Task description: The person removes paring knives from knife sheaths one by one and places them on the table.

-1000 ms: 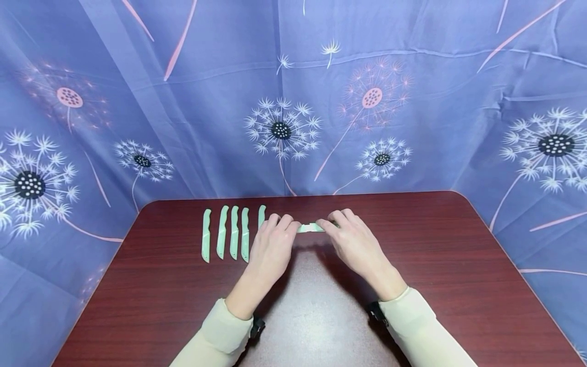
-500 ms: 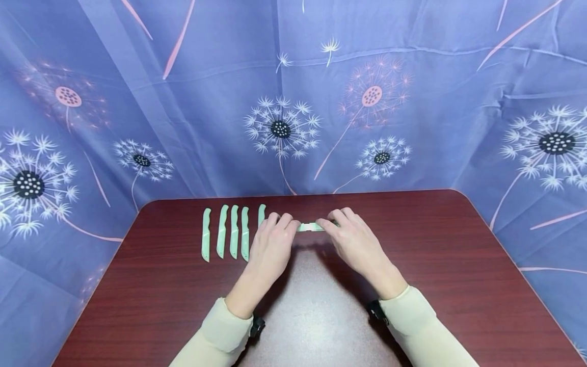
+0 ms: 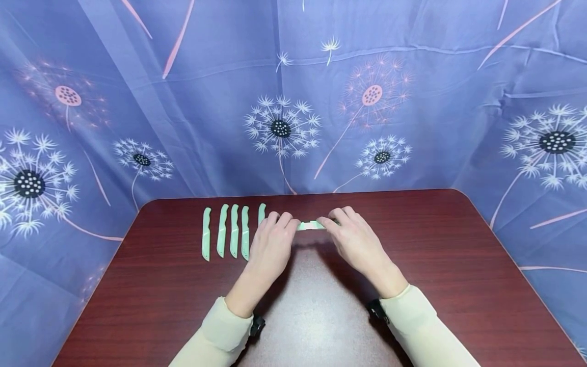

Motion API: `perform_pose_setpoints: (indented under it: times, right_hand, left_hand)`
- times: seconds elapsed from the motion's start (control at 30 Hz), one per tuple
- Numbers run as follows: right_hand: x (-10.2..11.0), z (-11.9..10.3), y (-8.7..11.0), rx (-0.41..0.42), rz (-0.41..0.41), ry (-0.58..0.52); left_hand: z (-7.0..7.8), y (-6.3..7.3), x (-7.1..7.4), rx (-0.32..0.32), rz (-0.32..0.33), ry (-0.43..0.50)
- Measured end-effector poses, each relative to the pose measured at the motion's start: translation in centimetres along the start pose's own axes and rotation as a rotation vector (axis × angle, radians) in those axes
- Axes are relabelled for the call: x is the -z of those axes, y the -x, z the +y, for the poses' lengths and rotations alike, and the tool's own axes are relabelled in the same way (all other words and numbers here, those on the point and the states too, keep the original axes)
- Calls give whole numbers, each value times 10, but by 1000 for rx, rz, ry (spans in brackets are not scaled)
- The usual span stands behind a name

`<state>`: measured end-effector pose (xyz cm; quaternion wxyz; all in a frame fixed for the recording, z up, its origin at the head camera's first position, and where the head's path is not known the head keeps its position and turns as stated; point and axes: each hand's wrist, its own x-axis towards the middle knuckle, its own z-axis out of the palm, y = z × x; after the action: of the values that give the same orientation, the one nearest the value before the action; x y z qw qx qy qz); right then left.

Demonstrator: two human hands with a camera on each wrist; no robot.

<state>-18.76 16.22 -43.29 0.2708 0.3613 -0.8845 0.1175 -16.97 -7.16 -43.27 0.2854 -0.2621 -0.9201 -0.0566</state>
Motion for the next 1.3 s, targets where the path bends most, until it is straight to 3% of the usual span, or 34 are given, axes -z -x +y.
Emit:
perform_pose_setpoints:
  times: [0.53, 1.3]
  right_hand:
    - [2, 1, 0, -8, -9, -7]
    - [4, 2, -1, -8, 0, -13]
  left_hand:
    - [0, -1, 0, 10, 33, 0]
    - [0, -1, 1, 19, 28, -8]
